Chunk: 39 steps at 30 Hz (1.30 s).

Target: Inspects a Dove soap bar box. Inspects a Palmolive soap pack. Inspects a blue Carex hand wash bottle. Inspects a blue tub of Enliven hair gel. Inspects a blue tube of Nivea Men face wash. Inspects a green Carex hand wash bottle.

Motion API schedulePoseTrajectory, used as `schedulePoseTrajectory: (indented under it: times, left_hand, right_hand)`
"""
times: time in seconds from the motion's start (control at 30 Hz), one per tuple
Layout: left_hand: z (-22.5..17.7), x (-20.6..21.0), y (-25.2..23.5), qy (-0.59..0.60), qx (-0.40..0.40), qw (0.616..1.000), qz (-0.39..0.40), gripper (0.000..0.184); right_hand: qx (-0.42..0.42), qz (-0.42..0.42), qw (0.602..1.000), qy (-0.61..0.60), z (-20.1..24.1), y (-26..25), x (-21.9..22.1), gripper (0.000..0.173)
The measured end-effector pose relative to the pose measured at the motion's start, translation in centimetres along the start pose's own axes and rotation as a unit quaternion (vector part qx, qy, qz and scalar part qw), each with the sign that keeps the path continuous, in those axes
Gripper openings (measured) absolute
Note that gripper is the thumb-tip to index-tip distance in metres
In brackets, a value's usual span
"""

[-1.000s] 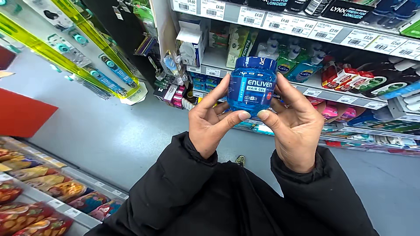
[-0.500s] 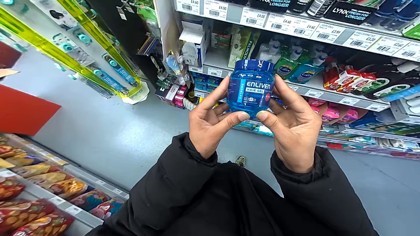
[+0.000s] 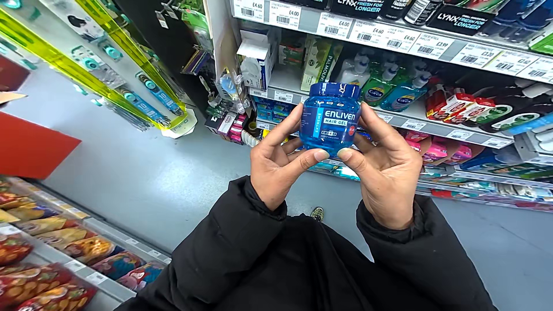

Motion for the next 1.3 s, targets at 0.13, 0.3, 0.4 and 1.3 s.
schedulePoseTrajectory:
  times: [0.13,0.3,0.4,1.3]
  left_hand:
    - [0.0,0.0,0.1,-0.004,-0.001,1.000,-0.003,0.074]
    - [-0.1,0.0,0.1,0.000,0.006,1.000,0.007,0.074]
    - [-0.2,0.0,0.1,0.001,0.011,1.000,0.017,0.073]
    - [1.6,5.3,-1.5,-0.022,-0.038,0.992,0.121,0.079]
  right_hand:
    - [-0.004,0.003,1.000,-0.001,0.0,0.1,0.0,0.066]
    - [-0.004,0.006,1.000,-0.006,0.0,0.2,0.0,0.066]
    - [-0.003,0.008,1.000,-0.008,0.0,0.2,-0.1,0.065]
    - [-0.019,-0.067,0.997,0.011,2.2,1.8,-6.0,0.064]
Point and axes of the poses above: each hand's wrist, its own y-axis away from the middle knuckle, its own x-axis out of the palm, z = x × y, the point moved 1 cm from there along -y, towards the middle knuckle, and after that the axes turned 12 degrees about -y, right-handed, at the moved point
